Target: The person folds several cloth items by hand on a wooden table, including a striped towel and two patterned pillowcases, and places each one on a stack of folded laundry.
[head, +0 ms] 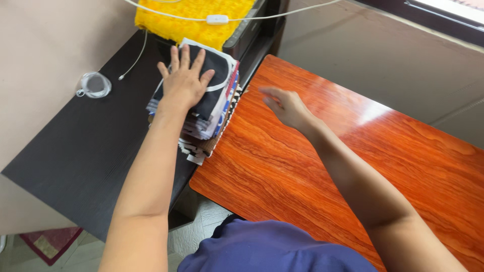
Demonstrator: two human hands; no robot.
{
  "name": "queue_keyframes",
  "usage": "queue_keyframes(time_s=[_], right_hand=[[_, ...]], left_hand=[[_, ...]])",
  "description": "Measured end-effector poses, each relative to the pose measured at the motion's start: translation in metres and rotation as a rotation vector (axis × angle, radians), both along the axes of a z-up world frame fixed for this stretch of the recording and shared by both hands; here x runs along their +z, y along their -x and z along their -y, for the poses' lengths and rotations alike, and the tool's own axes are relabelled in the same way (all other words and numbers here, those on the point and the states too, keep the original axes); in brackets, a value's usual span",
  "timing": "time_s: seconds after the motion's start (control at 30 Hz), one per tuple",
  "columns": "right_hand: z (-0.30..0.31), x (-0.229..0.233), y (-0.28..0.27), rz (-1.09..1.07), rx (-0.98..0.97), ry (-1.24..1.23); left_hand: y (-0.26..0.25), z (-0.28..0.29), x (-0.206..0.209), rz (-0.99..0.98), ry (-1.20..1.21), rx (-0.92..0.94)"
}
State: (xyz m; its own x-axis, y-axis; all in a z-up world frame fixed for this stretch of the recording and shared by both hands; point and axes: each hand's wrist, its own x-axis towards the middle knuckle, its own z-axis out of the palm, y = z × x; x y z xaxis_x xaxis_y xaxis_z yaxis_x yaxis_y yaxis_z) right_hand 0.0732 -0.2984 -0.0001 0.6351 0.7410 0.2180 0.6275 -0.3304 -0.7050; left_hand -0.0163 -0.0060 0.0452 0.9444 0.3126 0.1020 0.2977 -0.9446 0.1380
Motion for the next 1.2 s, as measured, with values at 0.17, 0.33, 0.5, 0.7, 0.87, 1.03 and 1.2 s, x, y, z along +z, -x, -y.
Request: queue_keyframes(time_s=[0.17,0.33,0.5,0.7,0.87,1.03,1.2], right_hand=[[0.099,-0.034,0.022,-0.187,-0.147,0.038],[0.19,-0.1,0.048,-0.365,-0.37,0.012],[0.279,-0.137,0.091,-0.556,-0.557,-0.123],[0.395,-0.164,0.145,-0.628,-0.769,-0.22],[0.51,-0.215,0.186,-0.543,-1.047,-0.248],[0.658,-0.241,0.237,0.178,-1.786,0.265],[0.734,-0.248,0.28,-0.498,-2.312,0.468]], left_hand=[[0.007,0.058,0.019,0.198,-0.019,-0.164],[0.007,0.16,-0.013,0.225,0.234,-0.423],[0.004,0.271,-0.073,-0.141,0.454,-0.547],[0.014,0.419,-0.13,-0.33,0.664,-0.834],[0.026,0.534,-0.133,-0.574,0.562,-1.005],[0.032,0.611,-0.132,-0.701,0.521,-1.103],[0.039,0.644,-0.148,-0.669,0.491,-1.171]])
